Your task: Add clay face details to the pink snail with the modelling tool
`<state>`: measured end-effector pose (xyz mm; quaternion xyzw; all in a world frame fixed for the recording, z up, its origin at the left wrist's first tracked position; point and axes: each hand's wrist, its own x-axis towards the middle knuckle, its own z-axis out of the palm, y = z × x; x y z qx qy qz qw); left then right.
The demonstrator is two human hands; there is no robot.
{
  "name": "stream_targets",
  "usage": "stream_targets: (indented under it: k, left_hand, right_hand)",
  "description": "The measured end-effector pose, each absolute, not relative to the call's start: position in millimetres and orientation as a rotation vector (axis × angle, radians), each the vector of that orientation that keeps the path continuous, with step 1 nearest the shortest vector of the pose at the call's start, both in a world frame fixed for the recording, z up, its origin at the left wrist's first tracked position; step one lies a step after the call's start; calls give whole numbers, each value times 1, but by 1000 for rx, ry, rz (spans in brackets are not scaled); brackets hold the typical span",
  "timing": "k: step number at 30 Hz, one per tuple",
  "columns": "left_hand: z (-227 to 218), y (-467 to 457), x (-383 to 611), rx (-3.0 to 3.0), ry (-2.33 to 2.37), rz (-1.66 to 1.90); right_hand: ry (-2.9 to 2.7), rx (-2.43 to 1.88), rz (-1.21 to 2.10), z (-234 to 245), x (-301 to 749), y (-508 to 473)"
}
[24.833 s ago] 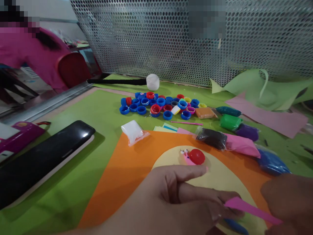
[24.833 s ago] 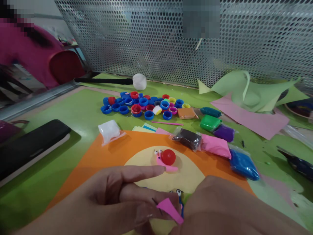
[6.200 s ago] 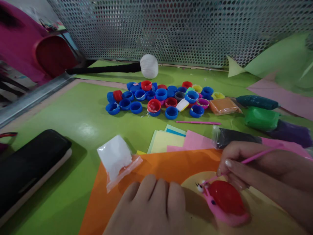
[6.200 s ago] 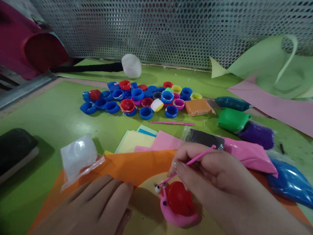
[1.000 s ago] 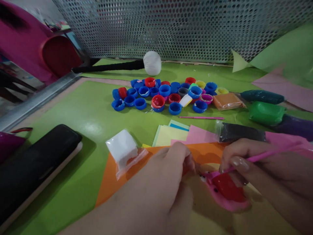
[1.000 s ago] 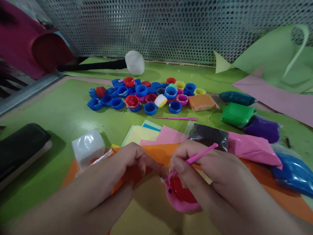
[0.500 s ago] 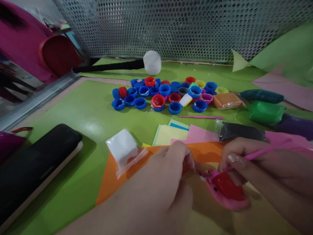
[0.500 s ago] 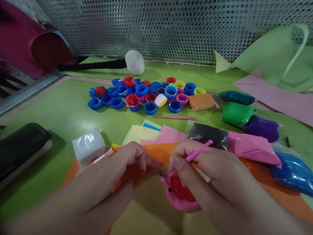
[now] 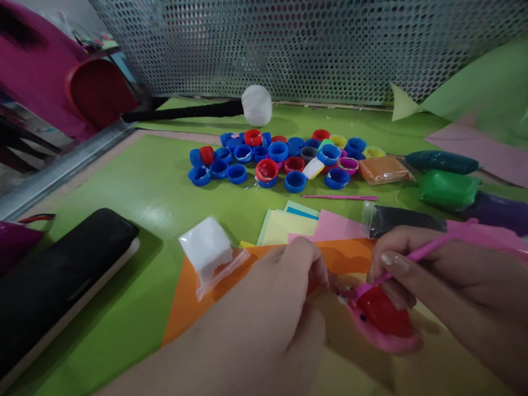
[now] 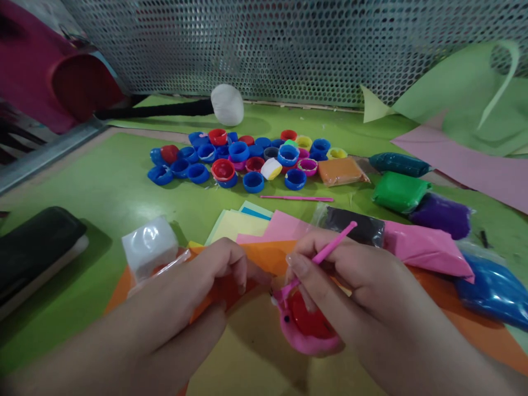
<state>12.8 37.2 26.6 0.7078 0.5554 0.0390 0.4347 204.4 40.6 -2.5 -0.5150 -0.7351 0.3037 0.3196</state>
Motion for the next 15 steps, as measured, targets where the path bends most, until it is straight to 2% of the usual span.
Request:
stream_targets:
  k: [10,15]
  left_hand:
    - [27,39,12,1777,1330,132]
    - [25,36,12,1764,1361,78]
  right_hand:
    - [-1979,-1396,703,-3,204,39]
    - [-1910,-1378,786,-2,204,39]
